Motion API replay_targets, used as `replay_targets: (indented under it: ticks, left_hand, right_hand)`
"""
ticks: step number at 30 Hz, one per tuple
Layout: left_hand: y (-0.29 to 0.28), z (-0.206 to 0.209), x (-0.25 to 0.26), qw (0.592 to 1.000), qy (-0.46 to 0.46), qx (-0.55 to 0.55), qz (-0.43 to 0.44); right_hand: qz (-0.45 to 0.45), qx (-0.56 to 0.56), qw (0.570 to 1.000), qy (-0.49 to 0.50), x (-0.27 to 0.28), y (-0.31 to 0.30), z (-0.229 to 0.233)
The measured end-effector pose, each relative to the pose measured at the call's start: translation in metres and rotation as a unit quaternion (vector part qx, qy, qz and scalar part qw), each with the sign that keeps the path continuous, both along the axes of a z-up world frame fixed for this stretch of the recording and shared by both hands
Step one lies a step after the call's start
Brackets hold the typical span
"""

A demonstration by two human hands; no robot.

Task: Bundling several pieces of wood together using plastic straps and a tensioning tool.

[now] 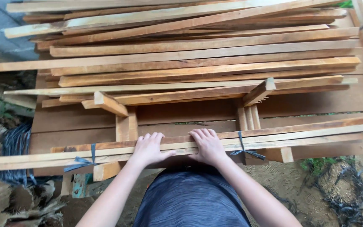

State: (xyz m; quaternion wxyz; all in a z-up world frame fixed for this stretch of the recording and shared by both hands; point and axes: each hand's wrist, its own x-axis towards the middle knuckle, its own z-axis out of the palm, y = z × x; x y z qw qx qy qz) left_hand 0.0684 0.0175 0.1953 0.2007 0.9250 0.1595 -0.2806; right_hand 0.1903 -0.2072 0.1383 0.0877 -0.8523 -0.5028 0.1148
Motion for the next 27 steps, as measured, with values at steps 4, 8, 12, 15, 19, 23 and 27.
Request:
replay_targets:
  ticks: [4,8,12,15,19,23,27]
  left_hand:
    - [-0.001,0.001,0.045,0.995,0.080,-0.054,0.033]
    - [-0.041,-0.046,0.112,0.974,0.075,-0.205,0.063]
    - [-0.102,-0.094,0.179,0.961,0.079,-0.264,0.000]
    - [-0.156,-0.157,0.212,0.951,0.101,-0.291,0.035]
    - [-0.195,-0.149,0.225,0.944,0.175,-0.278,-0.035]
    - [-0.202,-0.106,0.236,0.935,0.205,-0.291,-0.001]
    - [-0.206,-0.084,0.229,0.928,0.191,-0.318,0.033]
  right_hand:
    - [-0.068,0.335,0.934,0.102,-0.023,-0.037,-0.012]
    - [-0.343,0.427,0.818,0.178,-0.047,-0.105,-0.029]
    - [-0.565,0.402,0.587,0.417,-0.055,-0.173,-0.123]
    - [-0.617,0.406,0.438,0.512,-0.038,-0.164,-0.107]
    - [-0.603,0.457,0.326,0.567,0.003,-0.121,0.009]
    - [-0.575,0.471,0.226,0.630,0.037,-0.113,0.065]
    - [-0.561,0.480,0.183,0.649,0.035,-0.135,-0.057]
